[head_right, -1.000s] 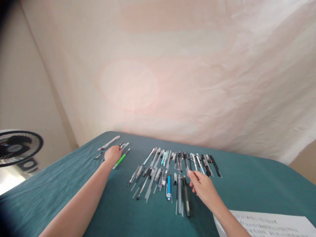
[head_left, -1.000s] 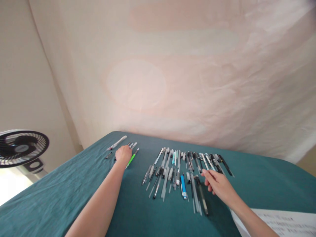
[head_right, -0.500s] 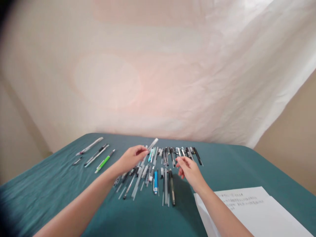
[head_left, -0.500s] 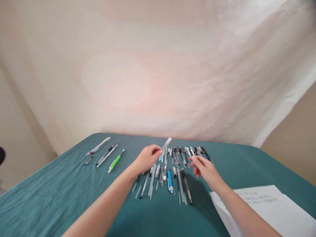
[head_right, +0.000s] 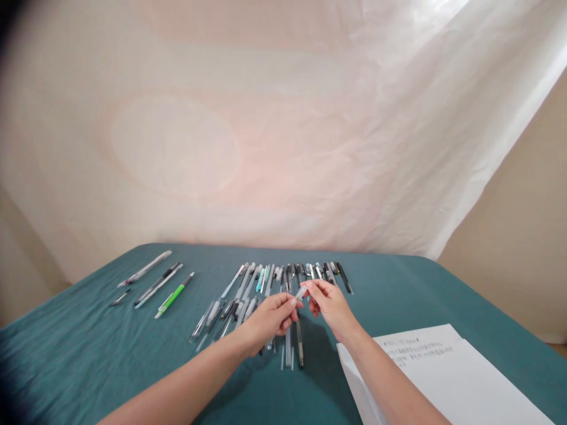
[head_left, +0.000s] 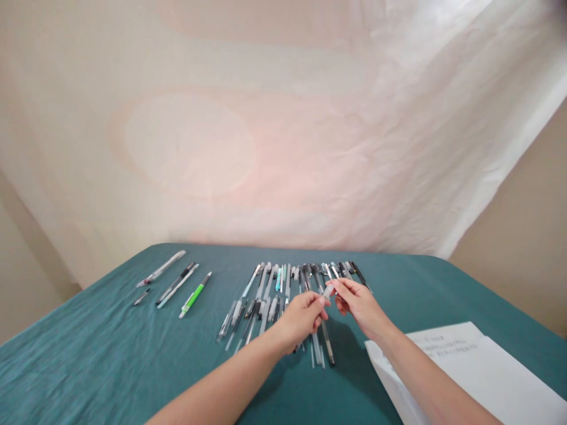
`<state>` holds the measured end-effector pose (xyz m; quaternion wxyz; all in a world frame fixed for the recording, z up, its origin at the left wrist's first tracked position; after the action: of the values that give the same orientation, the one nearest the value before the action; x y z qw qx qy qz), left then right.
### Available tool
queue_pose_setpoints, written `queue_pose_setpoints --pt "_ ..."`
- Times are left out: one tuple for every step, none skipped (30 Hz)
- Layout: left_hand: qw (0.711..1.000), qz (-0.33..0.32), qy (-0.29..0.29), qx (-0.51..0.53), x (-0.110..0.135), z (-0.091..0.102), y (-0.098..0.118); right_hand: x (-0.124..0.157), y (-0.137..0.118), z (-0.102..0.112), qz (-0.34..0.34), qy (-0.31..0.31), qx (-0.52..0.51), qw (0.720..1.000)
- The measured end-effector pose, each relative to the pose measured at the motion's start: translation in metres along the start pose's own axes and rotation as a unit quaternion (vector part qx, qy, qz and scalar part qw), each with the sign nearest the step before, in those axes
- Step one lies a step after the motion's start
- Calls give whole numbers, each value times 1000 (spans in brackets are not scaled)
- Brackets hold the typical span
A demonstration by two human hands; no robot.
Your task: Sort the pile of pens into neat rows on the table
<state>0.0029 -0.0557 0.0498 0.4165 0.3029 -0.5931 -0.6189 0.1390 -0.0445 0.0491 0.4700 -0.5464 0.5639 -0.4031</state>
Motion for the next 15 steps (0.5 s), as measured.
queue_pose_setpoints --pt "1000 6 -2 19 0 -2 -3 1 0 -2 -4 -10 3 1000" --pt "999 11 -7 36 1 -3 -5 2 0 -4 -8 -21 5 1000" --pt "998 15 -11 53 2 -4 -7 3 0 -5 -13 -30 7 999" --pt "997 18 -15 68 3 -4 -8 4 0 -7 -16 -37 9 999" --pt "996 18 -19 81 4 -4 -9 4 1 -9 -18 -42 12 999" --pt "995 17 -24 90 5 -4 -9 5 1 -10 -19 -44 14 999" --pt "995 14 -29 97 6 -3 -9 5 2 -11 -21 -46 16 999" --pt "994 12 -36 99 7 -3 -8 5 2 -12 -23 -46 17 999" --pt "994 9 -43 101 8 -4 -7 6 3 -13 -26 -47 16 998" --pt "993 7 -49 103 9 -4 -6 6 4 -13 -30 -47 12 998" --pt "993 6 -54 108 10 -5 -5 7 5 -14 -33 -47 8 998" --pt "992 6 -56 114 11 -5 -4 7 6 -15 -37 -47 2 998" --pt "991 8 -55 121 12 -6 -3 8 6 -16 -42 -46 -4 998" --pt "990 13 -52 127 12 -7 -3 8 7 -17 -46 -45 -10 998" --pt "990 19 -49 130 12 -7 -3 9 8 -19 -50 -45 -16 998"
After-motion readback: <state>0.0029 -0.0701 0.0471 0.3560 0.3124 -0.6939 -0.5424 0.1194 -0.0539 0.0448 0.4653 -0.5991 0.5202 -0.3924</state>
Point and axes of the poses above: each hand's wrist, its own x-axis away from the middle knuckle, its own z-axis out of the back of the hand, y = z × x, the point moved 4 cm from there along -x, towards the middle knuckle, and after that the axes turned 10 degrees about -x, right-handed, at the moved point
